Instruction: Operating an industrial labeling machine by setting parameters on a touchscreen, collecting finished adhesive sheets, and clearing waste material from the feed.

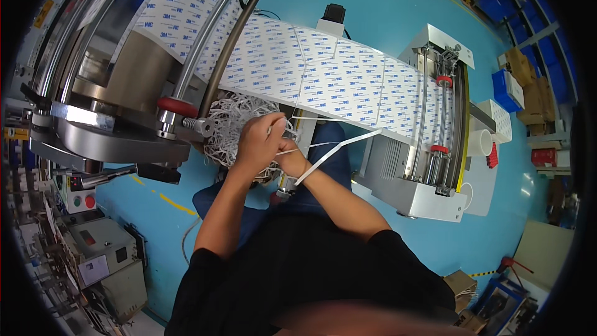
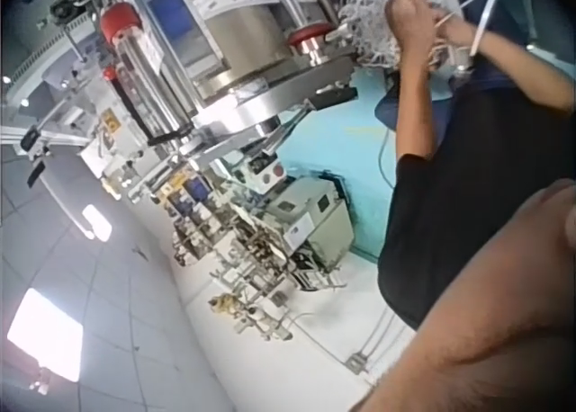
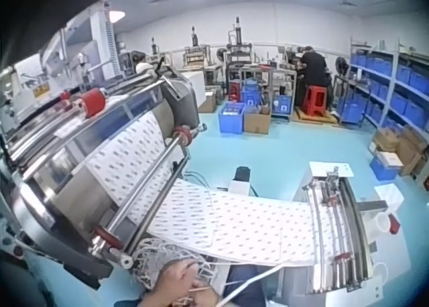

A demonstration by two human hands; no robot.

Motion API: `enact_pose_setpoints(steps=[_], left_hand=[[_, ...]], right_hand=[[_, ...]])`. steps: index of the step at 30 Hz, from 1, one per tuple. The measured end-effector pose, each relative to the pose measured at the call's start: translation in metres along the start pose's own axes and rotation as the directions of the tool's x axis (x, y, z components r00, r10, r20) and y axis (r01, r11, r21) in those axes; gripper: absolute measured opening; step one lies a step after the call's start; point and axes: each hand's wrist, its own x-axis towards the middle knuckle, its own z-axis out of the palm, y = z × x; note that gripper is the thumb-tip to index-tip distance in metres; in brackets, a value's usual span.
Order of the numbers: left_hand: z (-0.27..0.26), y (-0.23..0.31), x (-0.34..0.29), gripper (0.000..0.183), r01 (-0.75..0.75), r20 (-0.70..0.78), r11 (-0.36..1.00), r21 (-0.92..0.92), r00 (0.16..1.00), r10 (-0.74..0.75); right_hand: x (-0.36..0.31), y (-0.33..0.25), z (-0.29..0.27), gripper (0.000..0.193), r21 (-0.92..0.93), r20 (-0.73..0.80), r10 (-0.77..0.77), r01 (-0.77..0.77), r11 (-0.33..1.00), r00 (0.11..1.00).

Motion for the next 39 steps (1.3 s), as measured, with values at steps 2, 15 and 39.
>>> enact_pose_setpoints(steps=[2, 15, 39], left_hand=[[0.002, 0.006, 0.012, 0.024, 0.453, 0.358, 0.846, -0.282, 0.867, -0.346], [-0.006, 0.006, 0.027, 0.016, 0.462, 0.467, 0.843, -0.275, 0.831, -0.303], [-0.025, -0.046, -0.038, 0.022, 0.724, 0.484, 0.646, -0.242, 0.667, -0.566]], right_hand=[[-0.003, -0.012, -0.001, 0.024, 0.191, -0.004, 0.119, -0.116, 0.975, 0.993], [0.004, 0.004, -0.027, 0.020, 0.291, -0.193, 0.209, -0.148, 0.945, 0.959], [-0.056, -0.214, -0.100, 0.040, -0.855, -0.450, -0.405, -0.514, -0.060, 0.796]])
